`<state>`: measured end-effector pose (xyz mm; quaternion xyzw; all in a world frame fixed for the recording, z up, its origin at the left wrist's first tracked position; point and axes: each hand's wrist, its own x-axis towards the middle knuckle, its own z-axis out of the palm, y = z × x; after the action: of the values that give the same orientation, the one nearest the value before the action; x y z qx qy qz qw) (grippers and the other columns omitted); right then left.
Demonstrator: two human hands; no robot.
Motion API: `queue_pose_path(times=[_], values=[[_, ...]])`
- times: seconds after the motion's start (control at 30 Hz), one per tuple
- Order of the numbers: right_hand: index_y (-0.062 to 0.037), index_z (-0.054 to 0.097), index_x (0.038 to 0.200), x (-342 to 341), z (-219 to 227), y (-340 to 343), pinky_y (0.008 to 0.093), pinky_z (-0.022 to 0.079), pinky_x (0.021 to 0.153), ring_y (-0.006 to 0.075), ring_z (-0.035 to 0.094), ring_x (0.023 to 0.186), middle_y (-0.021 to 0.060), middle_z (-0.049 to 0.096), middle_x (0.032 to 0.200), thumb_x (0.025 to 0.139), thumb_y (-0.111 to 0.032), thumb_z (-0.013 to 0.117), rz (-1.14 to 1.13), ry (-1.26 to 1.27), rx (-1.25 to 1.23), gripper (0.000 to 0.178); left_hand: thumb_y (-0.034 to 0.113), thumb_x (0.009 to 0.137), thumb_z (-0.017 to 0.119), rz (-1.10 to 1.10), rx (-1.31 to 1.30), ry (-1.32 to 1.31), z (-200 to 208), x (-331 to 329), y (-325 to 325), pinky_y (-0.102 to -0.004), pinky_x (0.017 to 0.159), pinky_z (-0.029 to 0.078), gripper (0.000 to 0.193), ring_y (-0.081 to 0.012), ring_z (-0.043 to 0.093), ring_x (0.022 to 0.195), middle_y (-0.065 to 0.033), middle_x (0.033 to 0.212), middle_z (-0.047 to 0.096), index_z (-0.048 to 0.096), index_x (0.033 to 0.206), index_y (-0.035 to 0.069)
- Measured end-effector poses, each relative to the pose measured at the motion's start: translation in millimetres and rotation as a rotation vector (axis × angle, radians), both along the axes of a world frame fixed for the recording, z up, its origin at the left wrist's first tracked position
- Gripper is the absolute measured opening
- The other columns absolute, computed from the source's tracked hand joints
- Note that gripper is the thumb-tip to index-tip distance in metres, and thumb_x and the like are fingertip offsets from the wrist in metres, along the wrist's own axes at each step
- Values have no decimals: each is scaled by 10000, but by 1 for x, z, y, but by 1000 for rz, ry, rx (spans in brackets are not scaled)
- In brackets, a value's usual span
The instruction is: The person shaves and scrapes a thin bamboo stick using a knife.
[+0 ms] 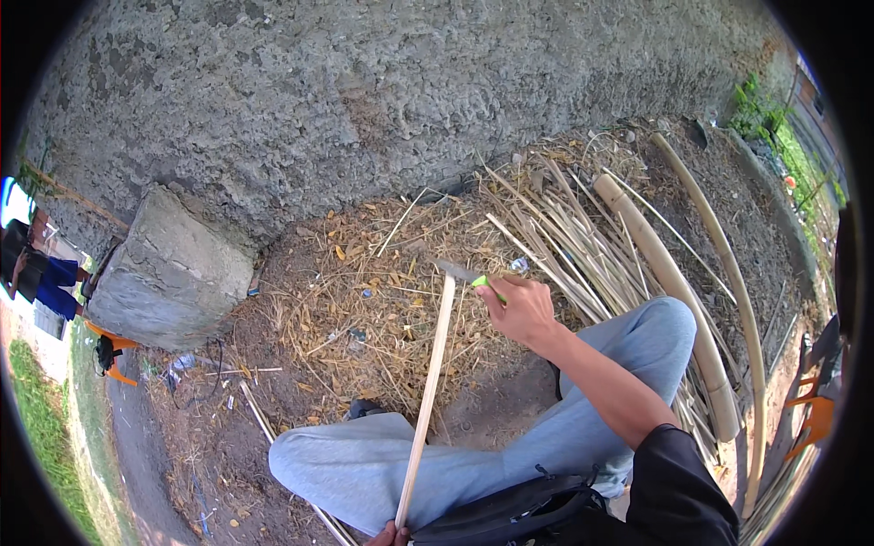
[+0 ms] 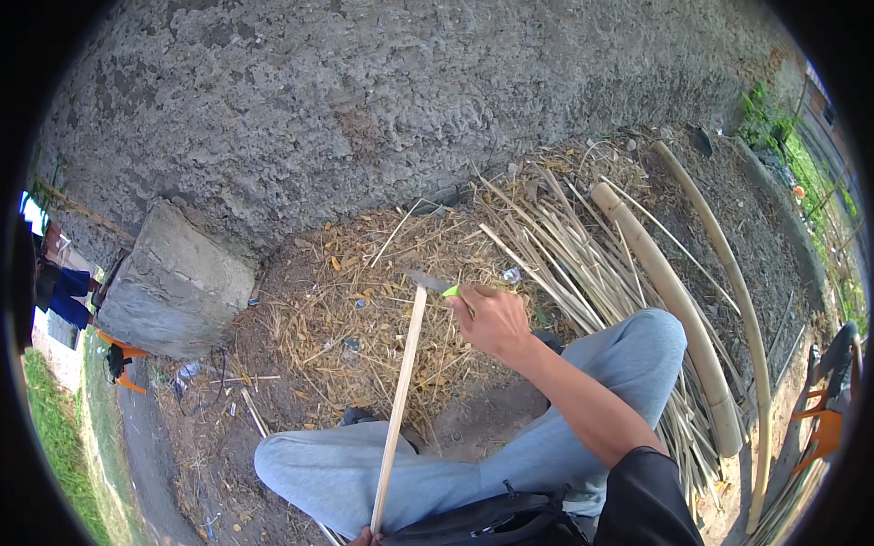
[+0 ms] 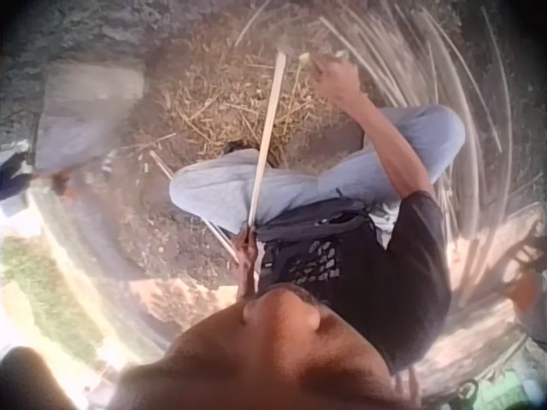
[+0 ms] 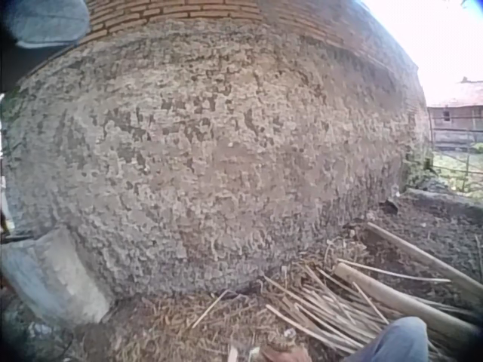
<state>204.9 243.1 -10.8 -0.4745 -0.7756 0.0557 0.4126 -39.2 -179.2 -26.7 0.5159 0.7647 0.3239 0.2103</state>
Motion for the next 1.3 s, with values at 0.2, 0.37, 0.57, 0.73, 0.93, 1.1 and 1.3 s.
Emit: queue_pose_path(times=[0.2,0.37,0.57,0.73,0.93,1.1,1.3], values=[[-50,730,948,-11,14,-29,393,447,391,260,615,465,79,688,706,918,-262,685,143,-18,-35,219,103,960,604,12,-71,-32,3,2,7,-342,507,431,163,-221,557,543,-131,661,598,709,944,-21],[-44,733,943,-5,8,-15,372,429,370,238,608,451,64,687,701,917,-261,685,131,-51,-39,224,77,962,589,-13,-29,25,8,8,12,-336,509,436,156,-210,550,539,-122,662,601,704,915,-17],[-44,735,932,-11,10,-23,359,424,364,227,590,433,59,674,681,917,-261,683,120,-1,25,223,84,967,604,7,-26,8,11,9,14,-341,509,457,157,-225,594,551,-116,665,623,707,903,-16],[-45,733,925,-6,4,-13,375,443,378,242,597,441,67,672,672,923,-249,668,84,-19,-8,214,58,958,617,-85,75,123,11,8,18,-346,502,461,134,-233,601,548,-122,641,623,710,910,-27],[-64,736,943,0,-2,-6,376,433,367,237,585,426,68,655,654,917,-263,672,91,-58,2,210,39,954,606,-38,2,105,6,6,9,-369,518,459,128,-265,589,558,-138,661,616,688,900,-43],[-57,740,936,-7,11,-21,374,430,369,234,585,425,79,656,656,927,-270,664,116,-80,23,226,66,962,605,-53,68,95,-1,2,5,-385,514,433,158,-291,572,556,-156,668,606,673,860,-35],[-27,740,918,29,7,20,404,450,416,276,609,460,129,694,695,943,-274,652,-120,-133,-106,263,122,978,602,-57,93,59,6,-1,7,-376,512,427,184,-296,568,543,-151,675,620,689,872,-2]])
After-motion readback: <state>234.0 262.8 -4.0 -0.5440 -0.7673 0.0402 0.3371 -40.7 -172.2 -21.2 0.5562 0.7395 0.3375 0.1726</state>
